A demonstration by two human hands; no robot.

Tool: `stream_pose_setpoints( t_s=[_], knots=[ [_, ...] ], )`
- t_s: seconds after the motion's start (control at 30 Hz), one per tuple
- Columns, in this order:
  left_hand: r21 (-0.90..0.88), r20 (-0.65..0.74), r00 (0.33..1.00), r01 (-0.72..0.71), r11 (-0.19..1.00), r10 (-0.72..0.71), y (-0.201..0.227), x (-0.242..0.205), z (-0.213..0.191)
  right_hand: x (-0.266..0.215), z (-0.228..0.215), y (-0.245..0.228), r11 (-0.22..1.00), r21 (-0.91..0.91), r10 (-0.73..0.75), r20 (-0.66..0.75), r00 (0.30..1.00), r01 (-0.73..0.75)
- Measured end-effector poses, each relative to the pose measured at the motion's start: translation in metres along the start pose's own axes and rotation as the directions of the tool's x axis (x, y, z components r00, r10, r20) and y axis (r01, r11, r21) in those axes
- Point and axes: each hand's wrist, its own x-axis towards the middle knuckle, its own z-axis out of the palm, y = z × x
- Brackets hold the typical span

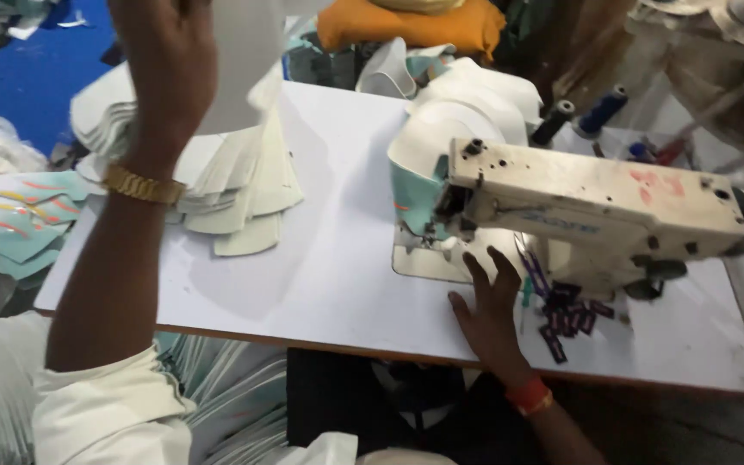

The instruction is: The person operates a sewing machine to stitch light blue and white fabric pieces together. They repeatedly pick up fabric from a stack, guide it through the machine, and trim the excess thread using scissors.

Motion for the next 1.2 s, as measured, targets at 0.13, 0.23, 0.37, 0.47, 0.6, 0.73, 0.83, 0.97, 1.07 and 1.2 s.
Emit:
stream_pose_setpoints(
  t_s=[0.13,0.23,0.37,0.47,0.6,0.73,0.83,0.97,1.07,1.2],
  knots=[
    [-0.747,0.112,0.951,0.273,0.607,-0.290,0.058,-0.015,0.058,0.010,0.003,0.024,0.999,0.049,-0.015,-0.105,0.994,0.020],
    [-0.834,0.263,0.903,0.390,0.389,-0.340,0.110,-0.036,0.092,0.026,0.027,0.081,0.992,0.121,-0.016,-0.184,0.983,0.039],
    [-0.634,0.737,0.627,0.770,0.062,-0.250,0.145,-0.081,0.112,0.065,0.021,0.101,0.819,0.563,0.258,-0.181,0.949,-0.115],
    [-0.538,0.831,0.521,0.842,-0.045,-0.196,0.152,-0.110,0.120,0.077,0.017,0.112,0.839,0.359,0.384,0.142,0.912,-0.409],
    [-0.535,0.809,0.566,0.820,0.202,-0.159,0.157,-0.117,0.110,0.074,0.023,0.128,0.779,0.515,0.377,0.074,0.923,-0.359],
    [-0.408,0.837,0.504,0.834,0.371,-0.212,0.167,-0.115,0.096,0.088,0.015,0.125,0.905,0.355,0.215,0.091,0.972,-0.234],
    [-0.400,0.761,0.612,0.703,0.589,-0.215,0.168,-0.128,0.100,0.075,0.026,0.133,0.923,0.077,0.361,0.165,0.918,-0.377],
    [-0.101,0.901,0.333,0.785,0.611,-0.279,0.191,-0.145,0.038,0.039,-0.020,0.073,0.965,0.234,0.117,0.017,0.993,-0.118],
    [-0.307,0.801,0.564,0.675,0.671,-0.201,0.189,-0.169,0.014,0.016,-0.043,0.067,0.979,0.198,0.018,0.149,0.989,-0.047],
    [-0.575,0.723,0.657,0.401,0.713,0.214,0.193,-0.150,-0.017,0.020,-0.071,0.040,0.986,0.120,0.061,0.410,0.910,-0.120]
  ],
)
